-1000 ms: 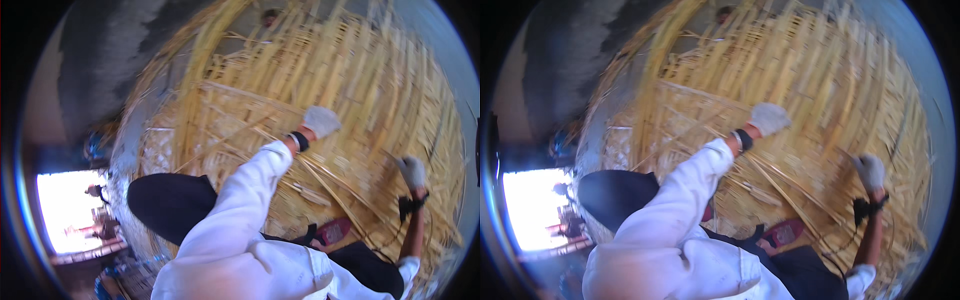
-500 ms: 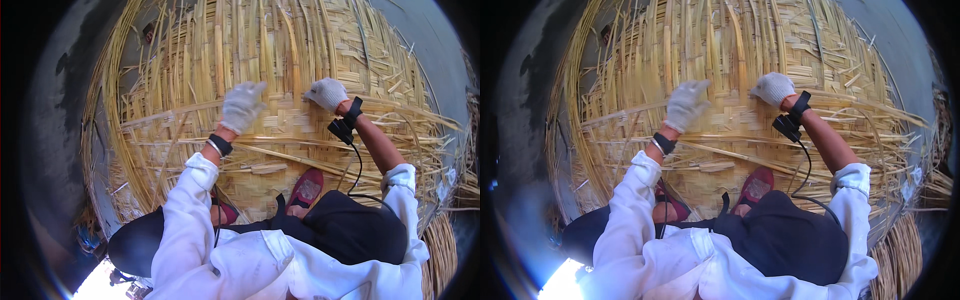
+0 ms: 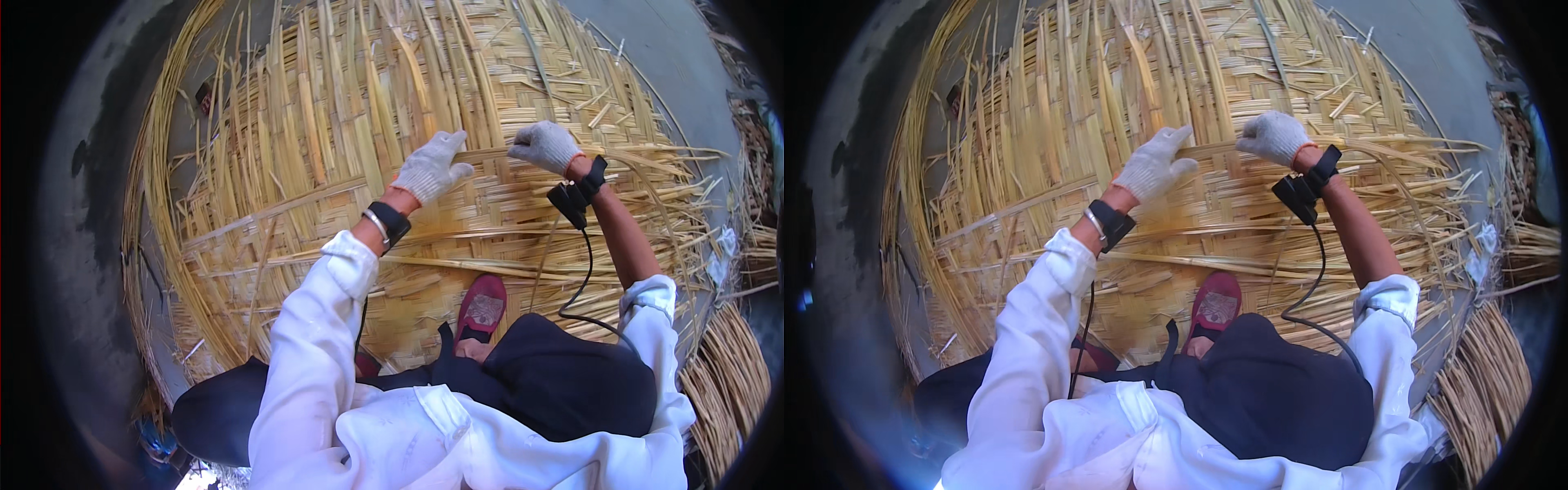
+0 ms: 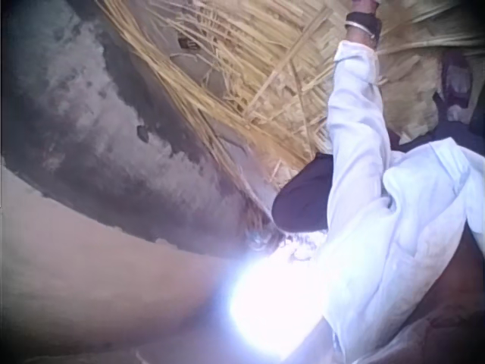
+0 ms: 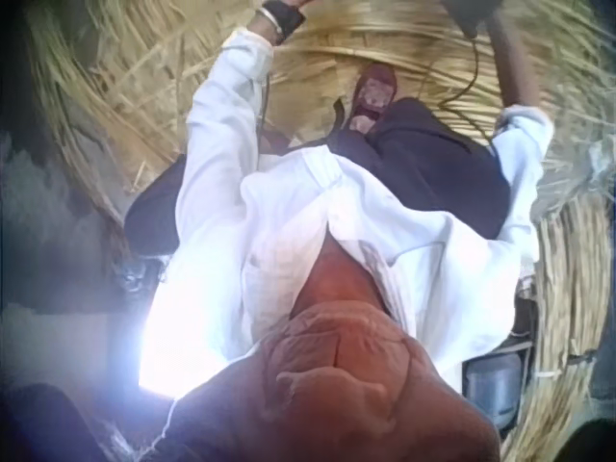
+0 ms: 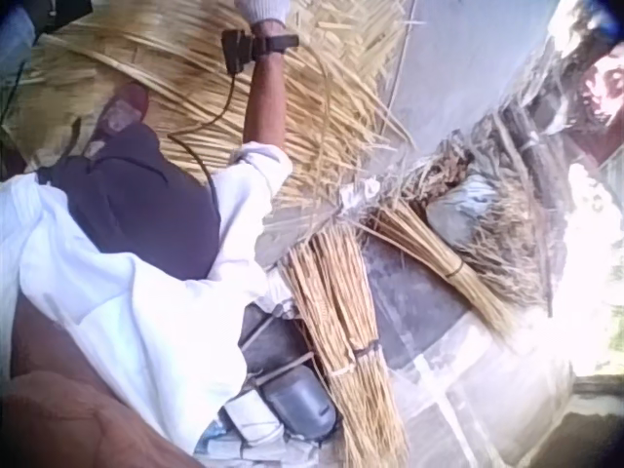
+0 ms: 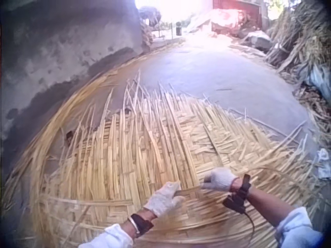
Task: The recorder is weaving thin bamboo or straw strips together to create a large circular mat on the floor.
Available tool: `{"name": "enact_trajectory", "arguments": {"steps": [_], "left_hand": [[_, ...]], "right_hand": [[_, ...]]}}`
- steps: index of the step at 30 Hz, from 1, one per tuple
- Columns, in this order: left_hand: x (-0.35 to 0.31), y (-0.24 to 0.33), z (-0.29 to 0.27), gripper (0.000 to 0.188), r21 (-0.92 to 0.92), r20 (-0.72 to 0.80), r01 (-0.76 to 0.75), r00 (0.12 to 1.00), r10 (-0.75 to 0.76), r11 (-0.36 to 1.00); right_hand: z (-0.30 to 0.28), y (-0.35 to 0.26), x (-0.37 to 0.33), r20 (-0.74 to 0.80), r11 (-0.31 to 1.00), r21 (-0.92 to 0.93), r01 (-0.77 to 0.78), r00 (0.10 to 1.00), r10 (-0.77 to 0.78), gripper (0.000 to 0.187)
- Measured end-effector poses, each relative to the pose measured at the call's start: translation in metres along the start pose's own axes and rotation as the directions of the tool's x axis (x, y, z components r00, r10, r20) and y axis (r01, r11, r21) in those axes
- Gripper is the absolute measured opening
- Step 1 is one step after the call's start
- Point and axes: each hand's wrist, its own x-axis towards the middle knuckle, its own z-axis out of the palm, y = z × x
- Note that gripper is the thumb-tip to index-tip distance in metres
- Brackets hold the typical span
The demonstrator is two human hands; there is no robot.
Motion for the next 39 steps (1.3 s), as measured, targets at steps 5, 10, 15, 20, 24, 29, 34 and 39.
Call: {"name": "enact_trajectory", "arguments": {"steps": [5,10,15,20,24,29,34,39], "left_hand": [[0.04,0.016,0.007,0.037,0.224,0.335,0.226,0.895,-0.293,0.948],[0.048,0.018,0.01,0.035,0.297,0.372,0.179,0.883,-0.286,0.938],[0.04,0.017,0.022,0.033,0.232,0.211,0.234,0.935,-0.284,0.944],[0.037,0.009,0.03,0.032,0.154,-0.007,0.31,0.95,-0.312,0.938],[0.027,0.015,0.025,0.029,0.028,-0.143,0.314,0.941,-0.307,0.949],[0.019,0.018,0.027,0.029,-0.094,-0.257,0.299,0.914,-0.313,0.95],[0.012,0.008,0.034,0.024,-0.123,-0.302,0.498,0.805,-0.51,0.859],[0.02,-0.001,0.041,0.019,0.041,-0.099,0.243,0.966,-0.238,0.969]], "right_hand": [[0.007,0.007,-0.006,-0.351,0.937,-0.197,0.29,0.871,-0.343,0.018],[0.005,0.011,0.001,-0.425,0.91,-0.247,0.333,0.806,-0.411,0.014],[-0.004,-0.002,0.012,-0.577,0.907,-0.187,0.378,0.704,-0.413,0.012],[0.02,-0.005,0.045,-0.286,0.919,0.35,0.181,0.955,-0.079,0.025],[0.027,-0.01,0.072,-0.305,0.844,0.528,0.088,0.948,0.092,0.038],[0.012,-0.013,0.081,0.062,0.751,0.651,-0.114,0.993,0.097,0.038],[0.026,-0.012,0.053,-0.066,0.321,0.946,0.036,0.994,0.082,0.027],[0.02,-0.003,0.056,0.018,0.111,0.994,-0.015,1.0,-0.022,0.051]]}}
